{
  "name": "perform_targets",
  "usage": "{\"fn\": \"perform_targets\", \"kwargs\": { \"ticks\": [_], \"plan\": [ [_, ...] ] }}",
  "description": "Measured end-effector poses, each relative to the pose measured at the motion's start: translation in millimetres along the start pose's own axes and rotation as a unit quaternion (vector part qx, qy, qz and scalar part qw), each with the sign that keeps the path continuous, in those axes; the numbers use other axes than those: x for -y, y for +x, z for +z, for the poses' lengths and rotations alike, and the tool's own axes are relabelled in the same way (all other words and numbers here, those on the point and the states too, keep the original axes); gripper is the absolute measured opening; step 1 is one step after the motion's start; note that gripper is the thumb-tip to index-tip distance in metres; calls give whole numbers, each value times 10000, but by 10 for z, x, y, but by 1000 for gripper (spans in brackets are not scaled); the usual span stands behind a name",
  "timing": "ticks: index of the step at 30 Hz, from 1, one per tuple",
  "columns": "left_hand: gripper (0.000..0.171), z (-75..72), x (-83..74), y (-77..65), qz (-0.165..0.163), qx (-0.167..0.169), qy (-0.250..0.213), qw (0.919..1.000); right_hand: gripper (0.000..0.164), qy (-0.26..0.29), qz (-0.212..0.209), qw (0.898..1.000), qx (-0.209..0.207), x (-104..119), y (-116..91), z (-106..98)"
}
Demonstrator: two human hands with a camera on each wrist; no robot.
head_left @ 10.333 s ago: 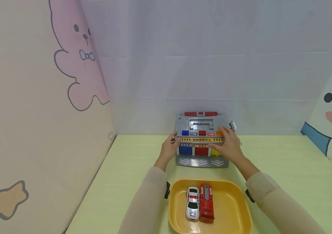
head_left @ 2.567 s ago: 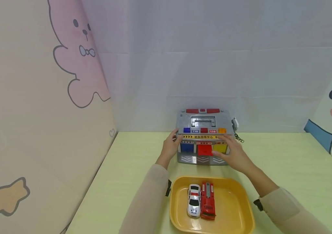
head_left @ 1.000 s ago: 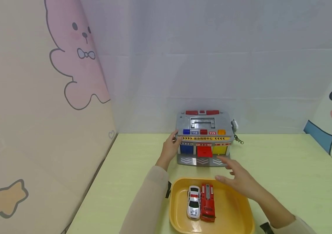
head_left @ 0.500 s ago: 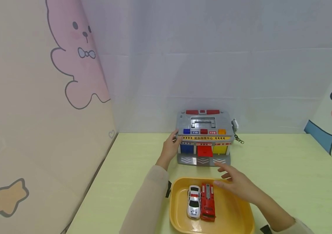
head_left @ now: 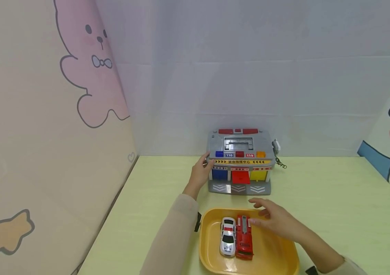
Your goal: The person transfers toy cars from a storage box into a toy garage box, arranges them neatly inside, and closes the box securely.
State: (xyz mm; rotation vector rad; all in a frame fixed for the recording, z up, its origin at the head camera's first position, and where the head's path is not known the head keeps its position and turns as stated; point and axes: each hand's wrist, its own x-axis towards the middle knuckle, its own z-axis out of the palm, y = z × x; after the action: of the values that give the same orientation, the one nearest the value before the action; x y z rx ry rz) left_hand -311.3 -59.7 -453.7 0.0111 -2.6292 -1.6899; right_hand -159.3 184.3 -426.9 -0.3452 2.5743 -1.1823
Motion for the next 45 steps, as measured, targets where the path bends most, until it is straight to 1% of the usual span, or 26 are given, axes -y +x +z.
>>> {"fn": "perform_targets", "kwargs": {
  "ticks": [9,16,21,23,30,34,41,45],
  "plan": [
    [51,-2,10,-5,25,6,-9,10000,67,68,171,9997,186,-38,-1,95],
    [51,0,6,-6,93,12,-10,10000,70,165,337,9991,206,-64,3,163],
    [51,-5,10,0,70,25,-13,10000,71,151,352,9989,276,-78,-12,198],
    [51,-6,10,3,70,27,-23,10000,72,87,330,9990,296,-88,-12,212],
    [51,-6,13,8,104,31,-8,9999,76,-210,585,9977,287,-93,20,270],
    [51,-10,9,3,116,33,-20,9999,79,-231,522,9980,275,-105,10,294],
    [51,-12,10,4,115,29,-2,9999,86,-209,580,9977,267,-106,5,347],
    [51,-11,12,4,124,39,-21,9999,90,-243,522,9979,299,-109,8,369]
  ]
}}
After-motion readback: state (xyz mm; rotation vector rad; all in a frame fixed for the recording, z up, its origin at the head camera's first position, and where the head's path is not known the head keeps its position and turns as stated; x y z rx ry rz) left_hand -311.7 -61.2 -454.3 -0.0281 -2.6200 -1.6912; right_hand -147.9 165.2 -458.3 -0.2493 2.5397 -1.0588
